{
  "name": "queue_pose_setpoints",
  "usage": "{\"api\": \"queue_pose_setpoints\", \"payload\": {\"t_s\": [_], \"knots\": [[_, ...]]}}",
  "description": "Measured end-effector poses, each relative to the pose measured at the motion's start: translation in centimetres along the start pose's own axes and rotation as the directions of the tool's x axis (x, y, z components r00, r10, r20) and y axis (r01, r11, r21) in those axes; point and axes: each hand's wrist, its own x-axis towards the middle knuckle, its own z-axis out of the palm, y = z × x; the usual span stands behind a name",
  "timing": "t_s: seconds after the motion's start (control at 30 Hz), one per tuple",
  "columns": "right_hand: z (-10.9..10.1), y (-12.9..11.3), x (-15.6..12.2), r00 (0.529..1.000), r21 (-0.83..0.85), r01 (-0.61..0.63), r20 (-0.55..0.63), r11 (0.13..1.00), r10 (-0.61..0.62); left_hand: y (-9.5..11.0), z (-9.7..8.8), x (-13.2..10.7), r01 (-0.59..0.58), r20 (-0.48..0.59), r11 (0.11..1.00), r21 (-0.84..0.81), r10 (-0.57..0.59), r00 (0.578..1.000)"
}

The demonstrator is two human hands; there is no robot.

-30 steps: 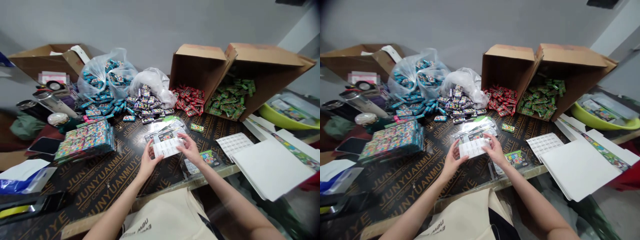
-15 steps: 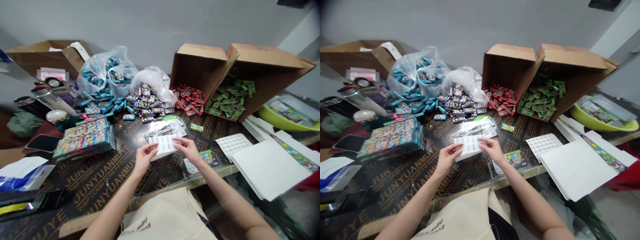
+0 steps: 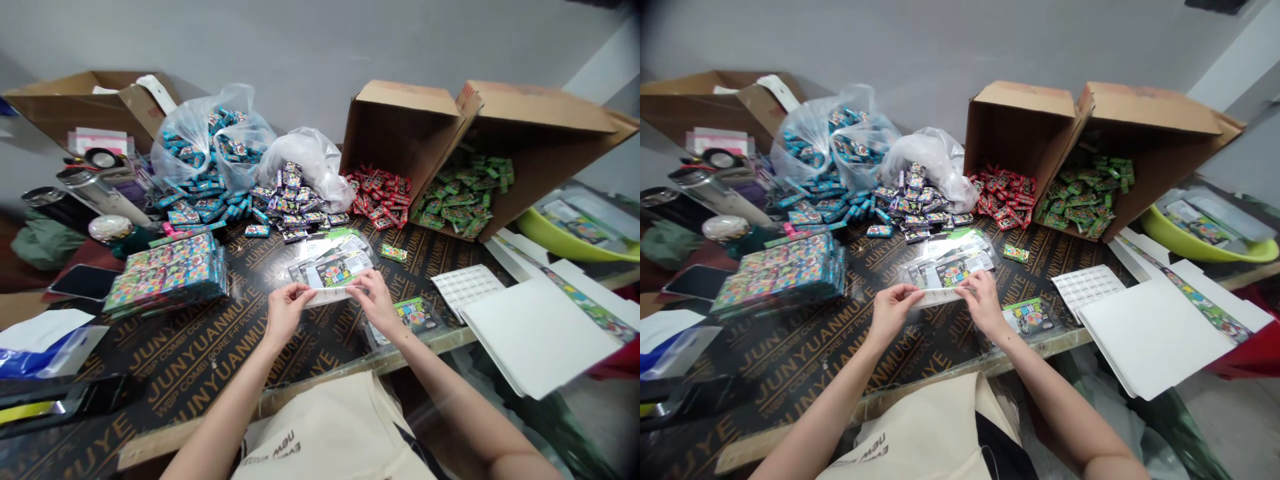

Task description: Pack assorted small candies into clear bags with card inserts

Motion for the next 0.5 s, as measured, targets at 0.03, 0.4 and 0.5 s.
{"api": "queue_pose_setpoints", "payload": {"t_s": [0.03, 0.4, 0.5], "knots": [[-0.1, 0.0, 0.1, 1.0, -0.041, 0.025, 0.001, 0.999, -0.025, 0.0, -0.1, 0.1, -0.038, -0.018, 0.999, 0.034, 0.039, 0.999], [-0.9, 3.0, 0.4, 0.915, 0.153, -0.196, 0.384, 0.969, 0.124, -2.0, 0.0, 0.7, 0.334, 0.33, 0.939, -0.08, -0.291, 0.898], [-2.7, 6.3, 0.1, 0.929, -0.222, -0.07, 0.34, 0.972, 0.145, -4.4, 0.5, 1.3, 0.36, 0.281, 0.93, -0.078, -0.326, 0.903]]}}
